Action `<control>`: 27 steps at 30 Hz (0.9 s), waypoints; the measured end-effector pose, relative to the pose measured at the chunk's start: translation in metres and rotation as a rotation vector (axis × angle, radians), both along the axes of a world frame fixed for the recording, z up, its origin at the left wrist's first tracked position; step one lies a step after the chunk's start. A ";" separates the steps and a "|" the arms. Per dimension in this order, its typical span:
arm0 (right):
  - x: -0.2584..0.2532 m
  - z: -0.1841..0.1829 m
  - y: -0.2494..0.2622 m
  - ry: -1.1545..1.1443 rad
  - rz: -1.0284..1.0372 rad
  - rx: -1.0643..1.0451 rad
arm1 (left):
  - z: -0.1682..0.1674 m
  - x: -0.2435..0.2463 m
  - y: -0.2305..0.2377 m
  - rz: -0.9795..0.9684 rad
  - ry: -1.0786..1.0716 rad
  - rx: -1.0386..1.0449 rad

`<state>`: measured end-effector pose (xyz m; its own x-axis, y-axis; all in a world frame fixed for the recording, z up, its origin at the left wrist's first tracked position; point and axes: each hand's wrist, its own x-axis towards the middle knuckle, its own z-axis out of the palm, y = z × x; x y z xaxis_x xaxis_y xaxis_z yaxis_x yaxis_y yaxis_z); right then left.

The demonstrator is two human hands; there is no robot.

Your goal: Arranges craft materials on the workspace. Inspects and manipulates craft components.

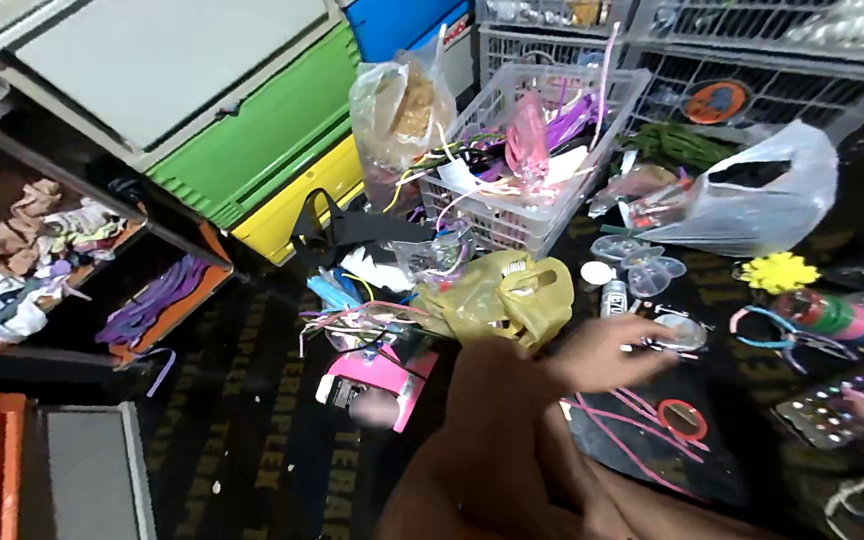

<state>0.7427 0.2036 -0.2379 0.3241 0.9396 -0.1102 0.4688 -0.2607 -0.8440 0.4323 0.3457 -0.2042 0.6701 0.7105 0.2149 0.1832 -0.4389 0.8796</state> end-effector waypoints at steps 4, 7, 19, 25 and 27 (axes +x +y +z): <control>-0.044 0.015 0.004 -0.135 0.297 -0.026 | -0.007 0.057 -0.034 -0.337 0.235 0.222; -0.057 0.003 0.006 -0.121 0.273 0.019 | -0.006 0.061 -0.040 -0.386 0.321 0.266; -0.071 -0.020 0.019 0.043 0.281 0.054 | -0.029 0.031 -0.017 -0.229 0.342 0.216; -0.020 -0.011 0.007 -0.037 0.168 0.154 | 0.004 -0.015 0.028 -0.040 0.369 0.311; -0.012 -0.006 0.002 0.058 0.150 0.144 | 0.016 -0.039 0.037 -0.075 0.271 0.214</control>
<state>0.7305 0.2051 -0.2444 0.1763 0.9842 0.0142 0.4432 -0.0664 -0.8940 0.3934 0.3828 -0.1882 0.7715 0.6156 0.1609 0.3578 -0.6287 0.6904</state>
